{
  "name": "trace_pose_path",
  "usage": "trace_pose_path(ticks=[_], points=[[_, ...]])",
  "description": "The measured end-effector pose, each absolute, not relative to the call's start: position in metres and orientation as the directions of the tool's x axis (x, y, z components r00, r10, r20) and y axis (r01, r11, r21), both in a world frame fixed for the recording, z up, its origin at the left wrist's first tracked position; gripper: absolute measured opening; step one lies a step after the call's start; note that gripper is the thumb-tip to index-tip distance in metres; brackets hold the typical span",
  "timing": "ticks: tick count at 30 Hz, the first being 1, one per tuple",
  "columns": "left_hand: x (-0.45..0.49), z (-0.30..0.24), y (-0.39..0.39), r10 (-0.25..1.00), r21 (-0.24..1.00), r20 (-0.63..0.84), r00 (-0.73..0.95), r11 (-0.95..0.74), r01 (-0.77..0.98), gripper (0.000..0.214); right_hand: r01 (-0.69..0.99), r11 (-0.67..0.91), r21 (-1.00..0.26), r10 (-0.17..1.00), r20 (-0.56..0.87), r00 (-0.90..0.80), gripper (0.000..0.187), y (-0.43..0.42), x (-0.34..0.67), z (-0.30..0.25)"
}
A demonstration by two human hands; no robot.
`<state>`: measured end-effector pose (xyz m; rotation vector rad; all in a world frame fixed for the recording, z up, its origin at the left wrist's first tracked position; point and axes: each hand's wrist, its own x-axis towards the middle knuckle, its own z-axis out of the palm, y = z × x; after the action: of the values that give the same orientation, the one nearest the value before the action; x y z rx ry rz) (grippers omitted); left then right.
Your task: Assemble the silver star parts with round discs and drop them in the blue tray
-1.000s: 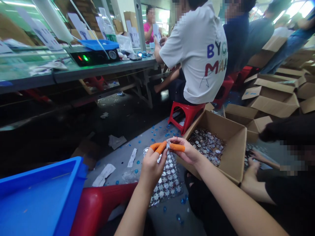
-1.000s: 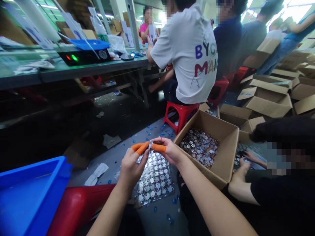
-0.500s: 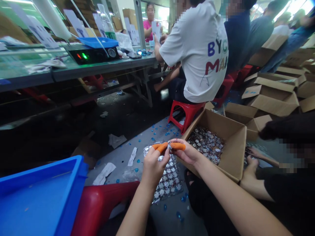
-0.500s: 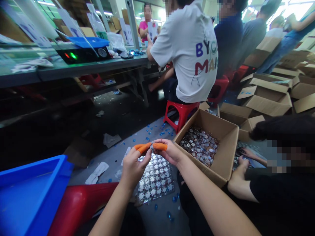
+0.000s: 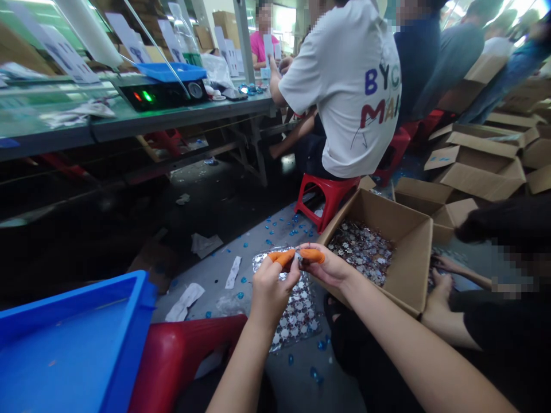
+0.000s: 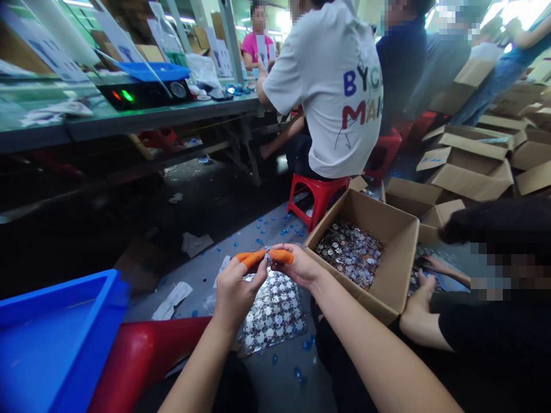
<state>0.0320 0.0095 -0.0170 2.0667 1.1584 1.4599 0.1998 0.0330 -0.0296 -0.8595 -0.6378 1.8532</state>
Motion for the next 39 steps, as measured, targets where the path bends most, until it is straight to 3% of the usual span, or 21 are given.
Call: trace_pose_path(ticks=[6,13,31,39], points=[[0.032,-0.015,0.009,0.789,0.687,0.6,0.135,-0.594,0.419,0.017,-0.541,-0.404,-0.737,0.913,-0.288,-0.289,0.037,0.032,0.2,-0.027],[0.029,-0.012,0.013,0.826,0.736,0.542,0.153,-0.555,0.388,0.021,-0.46,-0.322,-0.827,0.946,-0.269,-0.179,0.042,0.034,0.201,-0.021],[0.027,-0.023,0.013,0.692,0.502,0.68,0.242,-0.681,0.534,0.022,-0.361,-0.18,-0.915,0.979,-0.132,-0.155,0.043,0.033,0.201,-0.033],[0.033,-0.028,0.01,0.717,0.498,0.667,0.203,-0.632,0.594,0.015,-0.416,-0.203,-0.886,0.977,-0.157,-0.142,0.043,0.03,0.198,-0.038]])
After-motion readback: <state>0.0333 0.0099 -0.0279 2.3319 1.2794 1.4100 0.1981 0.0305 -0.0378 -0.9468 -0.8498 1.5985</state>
